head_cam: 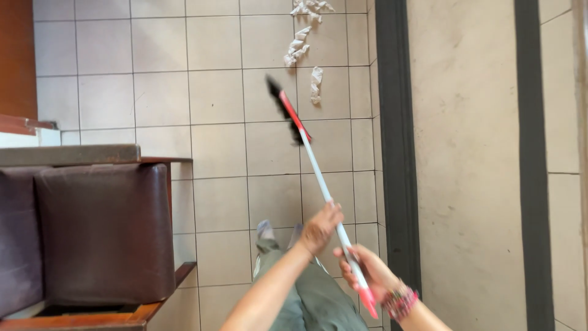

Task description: The recorder is sweeping scraps of paper and debris from a tiled terrace floor using a broom and moving a small stool with shoes on it.

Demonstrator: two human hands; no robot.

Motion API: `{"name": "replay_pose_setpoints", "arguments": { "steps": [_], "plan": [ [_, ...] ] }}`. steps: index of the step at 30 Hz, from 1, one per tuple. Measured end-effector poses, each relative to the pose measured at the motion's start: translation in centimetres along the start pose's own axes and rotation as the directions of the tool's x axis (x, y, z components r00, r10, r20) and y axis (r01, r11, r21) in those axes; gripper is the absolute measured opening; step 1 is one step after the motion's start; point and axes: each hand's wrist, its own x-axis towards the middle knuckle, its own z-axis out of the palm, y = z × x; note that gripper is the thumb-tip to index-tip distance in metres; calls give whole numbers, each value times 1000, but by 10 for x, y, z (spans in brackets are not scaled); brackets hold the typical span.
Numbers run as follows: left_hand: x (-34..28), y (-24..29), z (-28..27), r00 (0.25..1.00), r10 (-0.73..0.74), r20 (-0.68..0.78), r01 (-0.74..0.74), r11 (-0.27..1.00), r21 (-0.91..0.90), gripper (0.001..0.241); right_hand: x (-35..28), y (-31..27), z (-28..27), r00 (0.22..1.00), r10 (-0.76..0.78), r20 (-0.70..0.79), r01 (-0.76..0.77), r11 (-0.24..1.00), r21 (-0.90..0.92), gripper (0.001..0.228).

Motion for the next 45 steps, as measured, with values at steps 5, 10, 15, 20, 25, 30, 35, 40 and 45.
{"name": "replay_pose_setpoints", "arguments": {
  "steps": [5, 10, 15, 20, 25, 30, 35, 40, 45],
  "plan": [
    [-28, 78, 13, 999, -29, 30, 34, 982, -188, 23, -8, 58, -91, 995, 96, -26, -80, 925, 372, 23],
    [-18, 71, 18, 956, 122, 266, -30, 946, -324, 23, 49, 71, -154, 975, 220, -10, -194, 882, 430, 23],
    [57, -18, 43, 884, 62, 463, 41, 977, -209, 21, 101, -30, -100, 967, 154, -202, -105, 967, 234, 22],
    [172, -181, 55, 936, -56, 348, 12, 992, 126, 13, 161, -186, 21, 953, -255, -161, 182, 912, -368, 30],
    [284, -205, -46, 920, -206, 335, 135, 966, 221, 18, 221, -258, 74, 926, -376, -45, 353, 900, -255, 27],
    [265, -159, -39, 968, 188, 166, -207, 973, 106, 15, 97, -227, 82, 885, -464, -45, 417, 830, -370, 30],
    [207, 1, -24, 812, 173, 557, -36, 968, -249, 22, -35, -169, 5, 914, 46, -404, -4, 995, 105, 31],
    [203, 30, 52, 700, 203, 684, 50, 942, -332, 19, -14, -157, -134, 898, 276, -342, -97, 884, 458, 24],
    [265, -58, 128, 691, 144, 709, -25, 984, -176, 23, 56, -246, -83, 889, 58, -455, 117, 930, 347, 18]
  ]
}}
